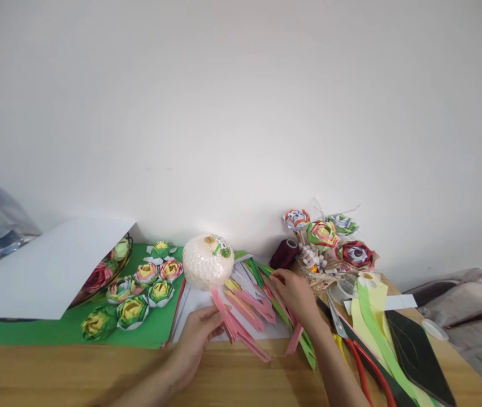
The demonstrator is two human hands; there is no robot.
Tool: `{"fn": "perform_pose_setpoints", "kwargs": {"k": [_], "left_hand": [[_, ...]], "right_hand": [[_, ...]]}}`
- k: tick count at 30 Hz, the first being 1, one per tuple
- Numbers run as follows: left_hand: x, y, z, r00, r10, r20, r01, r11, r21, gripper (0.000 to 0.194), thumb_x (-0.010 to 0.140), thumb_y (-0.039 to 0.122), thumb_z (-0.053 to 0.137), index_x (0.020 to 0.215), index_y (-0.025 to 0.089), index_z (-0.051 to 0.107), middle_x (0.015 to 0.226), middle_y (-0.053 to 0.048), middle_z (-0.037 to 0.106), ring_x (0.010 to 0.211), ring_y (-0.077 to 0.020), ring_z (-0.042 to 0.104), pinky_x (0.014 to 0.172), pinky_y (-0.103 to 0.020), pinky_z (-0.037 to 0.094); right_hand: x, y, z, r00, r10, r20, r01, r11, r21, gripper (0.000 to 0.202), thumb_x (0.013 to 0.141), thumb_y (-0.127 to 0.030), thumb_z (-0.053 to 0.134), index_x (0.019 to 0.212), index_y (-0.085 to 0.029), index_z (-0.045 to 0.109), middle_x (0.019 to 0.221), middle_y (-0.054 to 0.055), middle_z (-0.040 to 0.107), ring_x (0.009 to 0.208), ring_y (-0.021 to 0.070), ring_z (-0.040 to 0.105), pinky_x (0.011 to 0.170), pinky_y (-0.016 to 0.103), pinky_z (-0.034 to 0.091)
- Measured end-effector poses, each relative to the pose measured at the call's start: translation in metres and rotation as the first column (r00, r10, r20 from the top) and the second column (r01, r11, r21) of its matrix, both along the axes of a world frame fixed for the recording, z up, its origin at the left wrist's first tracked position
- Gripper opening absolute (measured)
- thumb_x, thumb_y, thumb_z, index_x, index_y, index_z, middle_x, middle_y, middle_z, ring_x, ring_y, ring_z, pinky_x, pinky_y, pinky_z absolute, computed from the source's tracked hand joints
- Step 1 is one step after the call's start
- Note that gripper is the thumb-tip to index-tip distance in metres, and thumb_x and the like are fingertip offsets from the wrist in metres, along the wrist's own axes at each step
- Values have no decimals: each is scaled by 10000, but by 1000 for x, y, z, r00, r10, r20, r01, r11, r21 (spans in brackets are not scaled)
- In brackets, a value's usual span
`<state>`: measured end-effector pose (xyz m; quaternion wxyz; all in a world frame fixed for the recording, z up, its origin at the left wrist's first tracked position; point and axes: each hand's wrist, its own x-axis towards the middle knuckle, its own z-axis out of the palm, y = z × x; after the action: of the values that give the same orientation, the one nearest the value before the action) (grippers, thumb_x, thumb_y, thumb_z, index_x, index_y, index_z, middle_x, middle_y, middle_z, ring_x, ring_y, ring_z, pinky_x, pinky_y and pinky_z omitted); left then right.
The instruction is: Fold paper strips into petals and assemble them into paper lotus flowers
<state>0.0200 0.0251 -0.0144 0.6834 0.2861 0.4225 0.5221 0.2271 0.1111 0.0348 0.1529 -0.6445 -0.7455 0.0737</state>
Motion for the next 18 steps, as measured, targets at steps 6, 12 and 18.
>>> {"fn": "perform_pose_setpoints", "kwargs": {"k": [6, 12, 18], "left_hand": [[-1, -1, -1, 1000, -12, -6, 12, 1000, -9, 328, 595, 414, 740, 802, 160, 747, 772, -80, 721, 706, -162, 579, 714, -261, 421], [-1, -2, 3, 1000, -30, 0, 30, 999, -11, 284, 615, 371, 736, 801, 156, 745, 770, -76, 721, 684, -152, 579, 724, -263, 424], [-1, 0, 3, 1000, -29, 6, 29, 999, -17, 294, 605, 361, 742, 802, 142, 739, 768, -82, 714, 681, -152, 574, 695, -259, 420]], "right_hand": [[-2, 4, -4, 1000, -21, 13, 20, 1000, 16, 248, 844, -191, 425, 909, -184, 664, 929, 64, 680, 850, 182, 615, 680, 238, 381], [-4, 4, -14, 999, -25, 29, 24, 1000, 18, 190, 790, -206, 517, 862, -170, 689, 899, 94, 662, 877, 224, 587, 684, 267, 378], [0, 4, -9, 994, -49, -94, 60, 991, 121, 183, 794, -236, 508, 850, -174, 671, 869, 76, 658, 825, 214, 585, 689, 278, 386]]}}
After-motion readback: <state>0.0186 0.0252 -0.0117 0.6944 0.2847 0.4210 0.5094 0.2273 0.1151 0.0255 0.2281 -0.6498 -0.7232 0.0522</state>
